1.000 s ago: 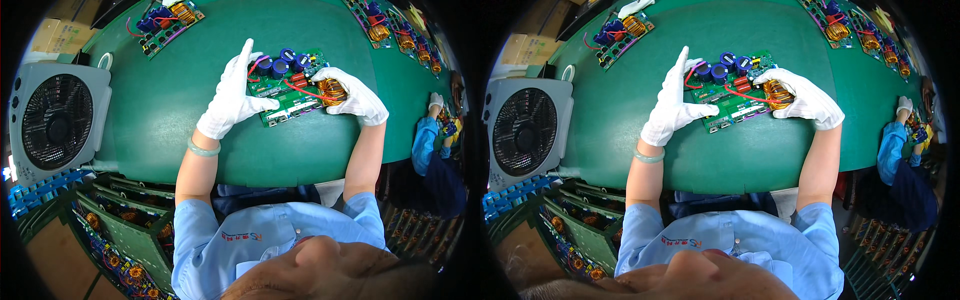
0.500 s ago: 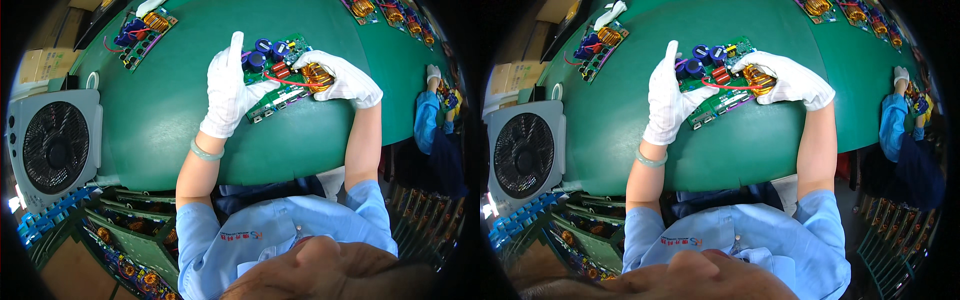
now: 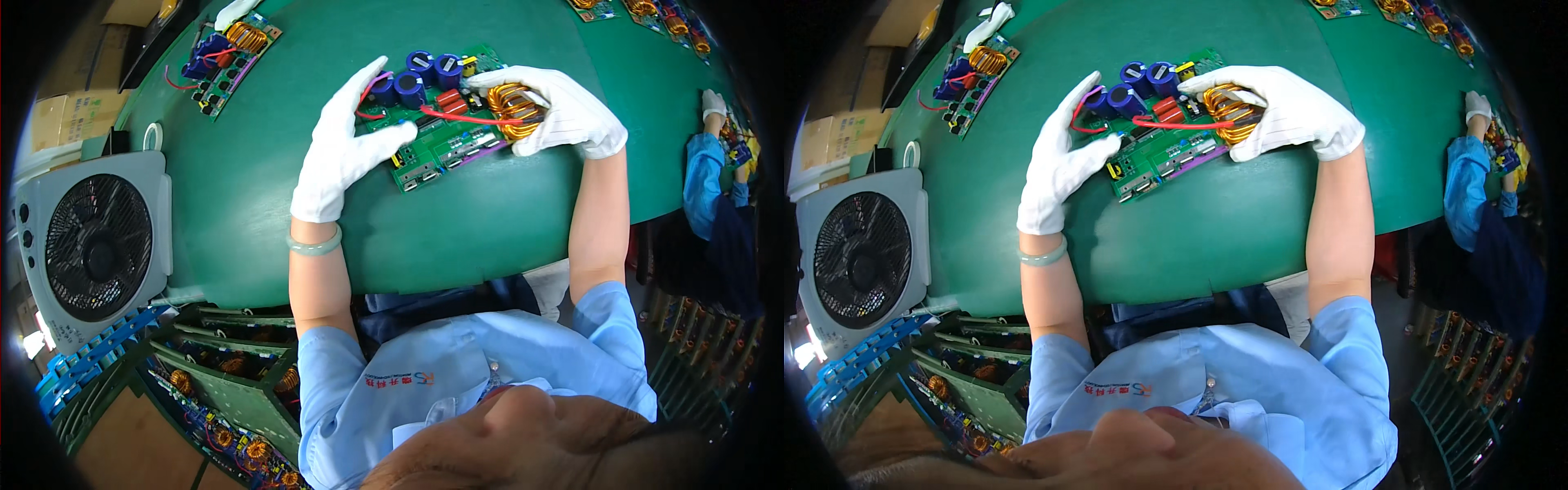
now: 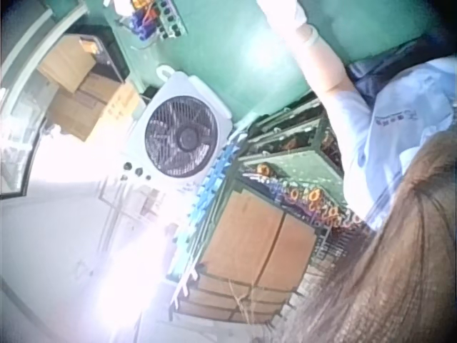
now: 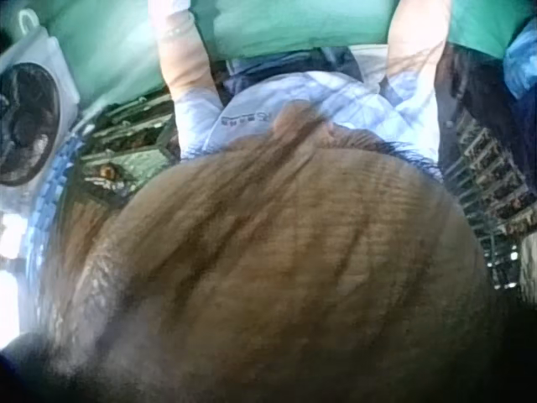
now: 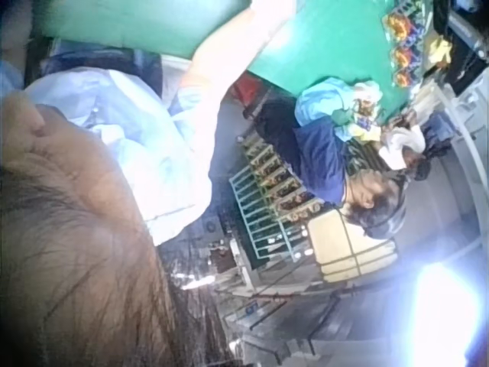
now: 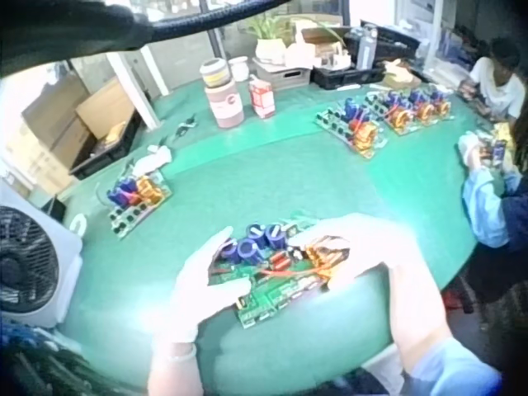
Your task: The person cleans the surface of green circuit boards using a small metal scraper and a yellow cloth. They repeatedly scrape the board to remove residue and then wipe the surface clean. The person handles multiple boards, flipping them over to clean different sides and placing them into a green storage bin.
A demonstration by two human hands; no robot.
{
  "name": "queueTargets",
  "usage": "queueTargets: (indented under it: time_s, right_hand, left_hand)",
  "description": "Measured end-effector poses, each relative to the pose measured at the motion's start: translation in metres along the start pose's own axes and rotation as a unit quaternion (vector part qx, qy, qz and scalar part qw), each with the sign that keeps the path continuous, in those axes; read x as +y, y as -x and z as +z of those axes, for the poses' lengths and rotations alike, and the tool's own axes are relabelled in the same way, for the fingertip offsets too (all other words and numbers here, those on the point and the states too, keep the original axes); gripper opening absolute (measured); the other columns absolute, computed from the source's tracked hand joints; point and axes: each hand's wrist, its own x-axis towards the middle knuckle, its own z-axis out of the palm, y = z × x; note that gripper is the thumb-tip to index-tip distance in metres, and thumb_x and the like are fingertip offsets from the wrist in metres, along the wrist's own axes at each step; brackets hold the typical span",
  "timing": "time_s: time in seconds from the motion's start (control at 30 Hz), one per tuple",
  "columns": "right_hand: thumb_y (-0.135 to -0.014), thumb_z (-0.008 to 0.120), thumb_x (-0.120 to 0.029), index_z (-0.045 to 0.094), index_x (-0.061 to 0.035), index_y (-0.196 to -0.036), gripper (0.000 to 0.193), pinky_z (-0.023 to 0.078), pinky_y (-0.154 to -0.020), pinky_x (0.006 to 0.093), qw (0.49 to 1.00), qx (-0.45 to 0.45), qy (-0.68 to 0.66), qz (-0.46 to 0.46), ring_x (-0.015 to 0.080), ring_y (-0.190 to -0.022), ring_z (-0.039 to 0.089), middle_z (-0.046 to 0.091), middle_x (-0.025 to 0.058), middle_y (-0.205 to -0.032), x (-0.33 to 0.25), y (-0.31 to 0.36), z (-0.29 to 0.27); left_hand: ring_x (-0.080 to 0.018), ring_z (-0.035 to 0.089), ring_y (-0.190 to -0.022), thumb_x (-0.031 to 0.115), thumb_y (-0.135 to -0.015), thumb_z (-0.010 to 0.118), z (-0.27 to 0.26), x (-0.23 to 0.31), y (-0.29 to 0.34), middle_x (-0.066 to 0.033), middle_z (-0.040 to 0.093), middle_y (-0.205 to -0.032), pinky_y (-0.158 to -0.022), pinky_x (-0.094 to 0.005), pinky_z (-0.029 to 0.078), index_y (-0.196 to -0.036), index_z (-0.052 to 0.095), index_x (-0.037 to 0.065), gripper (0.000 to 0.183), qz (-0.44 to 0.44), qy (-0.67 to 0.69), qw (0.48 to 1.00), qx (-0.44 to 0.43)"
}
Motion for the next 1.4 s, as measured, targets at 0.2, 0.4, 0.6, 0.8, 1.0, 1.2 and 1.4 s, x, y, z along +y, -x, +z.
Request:
queueTargets:
  time_s: [0.2, 0.4, 0.6, 0.8, 1.0, 1.2, 1.4]
  right_hand:
    - [-0.058, 0.094, -0.026, 0.059, 0.0010, -0.133, 0.087, 0.043, -0.108, 0.0348, 0.999, -0.014, -0.050, 0.011, 0.0197, -0.120, 0.060, 0.064, 0.0128, -0.130, -0.014, 0.007, -0.005]
    - [-0.055, 0.095, -0.027, 0.059, 0.0029, -0.133, 0.091, 0.043, -0.108, 0.0349, 0.995, 0.003, -0.101, 0.024, 0.0210, -0.119, 0.060, 0.065, 0.0148, -0.128, -0.012, 0.004, -0.003]
    - [-0.054, 0.093, -0.029, 0.058, 0.0050, -0.134, 0.094, 0.041, -0.109, 0.0352, 0.986, 0.063, -0.153, 0.016, 0.0221, -0.122, 0.059, 0.063, 0.0151, -0.132, -0.009, 0.003, 0.003]
    - [-0.056, 0.091, -0.028, 0.056, 0.0052, -0.135, 0.093, 0.041, -0.110, 0.0351, 0.983, 0.078, -0.163, 0.025, 0.0222, -0.124, 0.058, 0.060, 0.0149, -0.135, -0.011, 0.001, 0.005]
    - [-0.059, 0.088, -0.029, 0.056, 0.0051, -0.136, 0.090, 0.041, -0.110, 0.0348, 0.984, 0.091, -0.156, 0.011, 0.0223, -0.125, 0.057, 0.060, 0.0145, -0.137, -0.010, -0.001, 0.009]
    - [-0.063, 0.085, -0.030, 0.055, 0.0045, -0.137, 0.086, 0.041, -0.108, 0.0341, 0.989, 0.099, -0.113, -0.002, 0.0212, -0.124, 0.057, 0.060, 0.0140, -0.136, -0.014, -0.005, 0.014]
    - [-0.064, 0.085, -0.029, 0.055, 0.0043, -0.137, 0.086, 0.041, -0.108, 0.0346, 0.989, 0.092, -0.115, 0.004, 0.0210, -0.124, 0.057, 0.061, 0.0137, -0.135, -0.014, -0.005, 0.014]
  left_hand:
    - [-0.0286, 0.048, -0.134, 0.032, -0.055, 0.096, -0.010, 0.002, 0.008, -0.0141, 0.052, -0.144, -0.115, -0.0409, 0.036, -0.151, 0.038, 0.008, 0.115, -0.010, 0.053, 0.996, -0.076]
    - [-0.0250, 0.050, -0.131, 0.028, -0.064, 0.091, -0.005, -0.002, 0.007, -0.0126, 0.056, -0.141, -0.117, -0.0377, 0.032, -0.148, 0.043, 0.004, 0.100, -0.027, 0.070, 0.996, -0.053]
    - [-0.0227, 0.052, -0.128, 0.023, -0.074, 0.085, -0.008, -0.005, 0.000, -0.0119, 0.059, -0.137, -0.113, -0.0348, 0.036, -0.146, 0.046, 0.004, 0.085, -0.043, 0.053, 0.997, -0.048]
    - [-0.0218, 0.052, -0.129, 0.019, -0.085, 0.076, -0.003, -0.009, 0.002, -0.0120, 0.059, -0.138, -0.113, -0.0357, 0.036, -0.147, 0.045, 0.004, 0.071, -0.037, 0.108, 0.993, -0.033]
    - [-0.0197, 0.054, -0.126, 0.022, -0.095, 0.065, -0.003, -0.018, -0.006, -0.0128, 0.061, -0.134, -0.109, -0.0349, 0.041, -0.144, 0.048, 0.005, 0.055, -0.083, 0.262, 0.961, 0.025]
    - [-0.0231, 0.051, -0.130, 0.020, -0.081, 0.083, 0.000, -0.019, 0.001, -0.0121, 0.056, -0.139, -0.109, -0.0357, 0.042, -0.147, 0.045, 0.006, 0.077, -0.072, 0.291, 0.954, 0.009]
    - [-0.0238, 0.049, -0.130, 0.009, -0.074, 0.086, -0.004, -0.014, -0.001, -0.0132, 0.052, -0.143, -0.113, -0.0365, 0.038, -0.148, 0.041, 0.002, 0.086, -0.061, 0.202, 0.977, -0.017]
